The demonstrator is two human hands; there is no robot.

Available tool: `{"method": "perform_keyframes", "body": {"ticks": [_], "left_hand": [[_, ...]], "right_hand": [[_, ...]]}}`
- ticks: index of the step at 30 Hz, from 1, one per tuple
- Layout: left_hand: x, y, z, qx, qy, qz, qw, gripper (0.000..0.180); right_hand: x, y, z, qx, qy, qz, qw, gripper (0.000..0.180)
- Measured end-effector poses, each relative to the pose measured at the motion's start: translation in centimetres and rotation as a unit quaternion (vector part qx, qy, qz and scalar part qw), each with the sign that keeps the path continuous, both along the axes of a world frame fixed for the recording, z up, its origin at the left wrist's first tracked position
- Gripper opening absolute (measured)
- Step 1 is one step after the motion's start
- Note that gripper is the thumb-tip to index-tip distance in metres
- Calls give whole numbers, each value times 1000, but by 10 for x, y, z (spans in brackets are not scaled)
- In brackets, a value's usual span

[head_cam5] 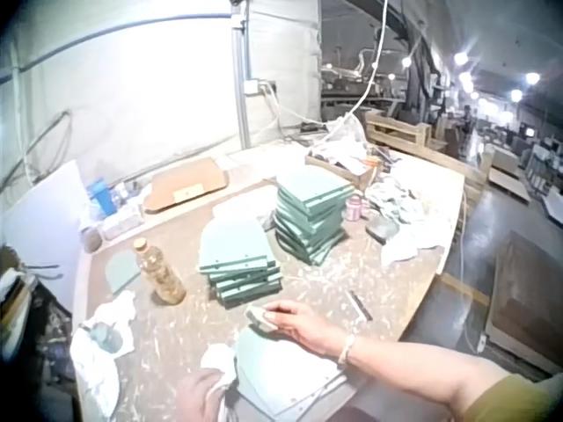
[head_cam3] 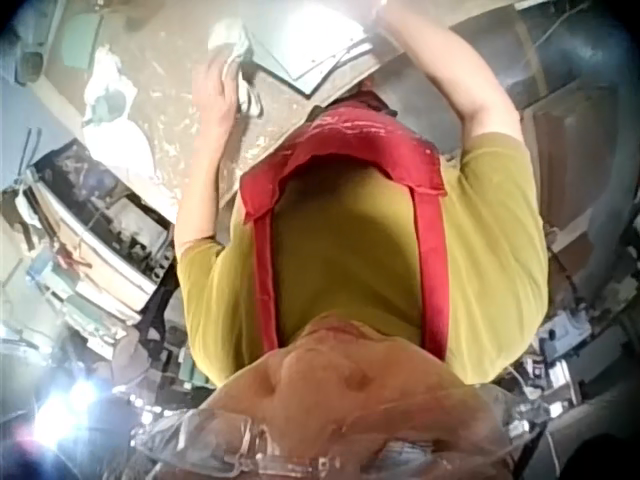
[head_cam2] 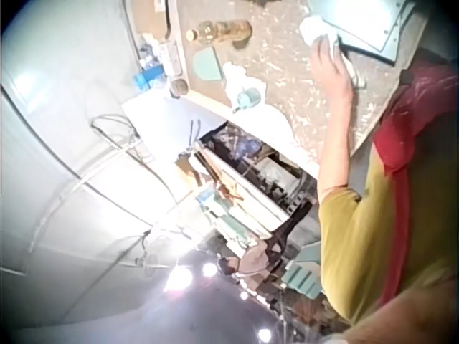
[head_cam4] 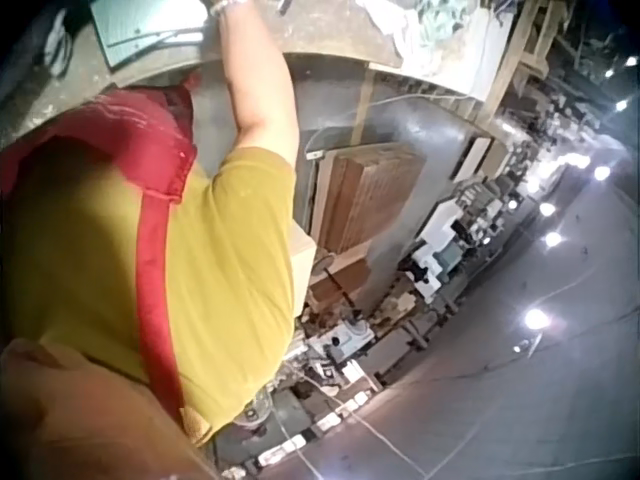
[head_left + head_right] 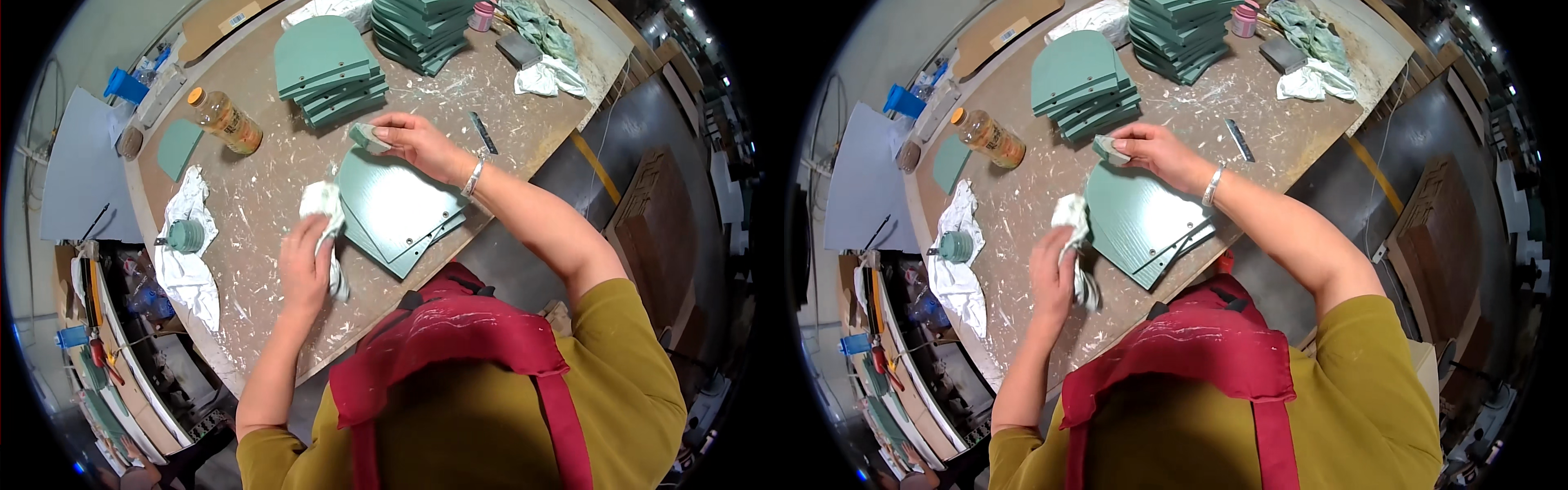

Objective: The person wipes green wooden panels with a cloth and a block, handling one panel at a time from a stack on a workbench.

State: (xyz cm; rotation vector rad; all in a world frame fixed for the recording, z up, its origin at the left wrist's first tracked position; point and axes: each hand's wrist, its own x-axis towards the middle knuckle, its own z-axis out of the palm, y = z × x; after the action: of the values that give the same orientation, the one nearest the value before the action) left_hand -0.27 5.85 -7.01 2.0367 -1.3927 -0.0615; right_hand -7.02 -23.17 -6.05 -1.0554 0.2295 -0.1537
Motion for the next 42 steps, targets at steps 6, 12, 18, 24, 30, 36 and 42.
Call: {"method": "perform_keyframes", "body": {"ticks": [6,12,18,24,30,36,42], "left_hand": [[-20,-8,-10,43,-134,-117,983,42],[48,-21,25,-64,245,181,950,30],[40,-75,-2,-1,4,36,999,36],[85,-113,29,-35,135,41,989,37],[98,-169,19,120,12,-3,993,34],[93,-192,7,128,-52,-106,985,36],[76,-210,26,33,-33,-126,991,35]], "right_hand": [[3,5,7,-5,4,14,1000,29],[-6,6,9,8,-4,6,1000,29],[-51,84,16,-197,-40,188,961,27],[-57,85,10,-197,-50,161,966,28],[-56,89,13,-231,-72,148,959,28],[-58,89,12,-236,-82,134,959,30],[-58,88,10,-225,-87,124,962,31]]}}
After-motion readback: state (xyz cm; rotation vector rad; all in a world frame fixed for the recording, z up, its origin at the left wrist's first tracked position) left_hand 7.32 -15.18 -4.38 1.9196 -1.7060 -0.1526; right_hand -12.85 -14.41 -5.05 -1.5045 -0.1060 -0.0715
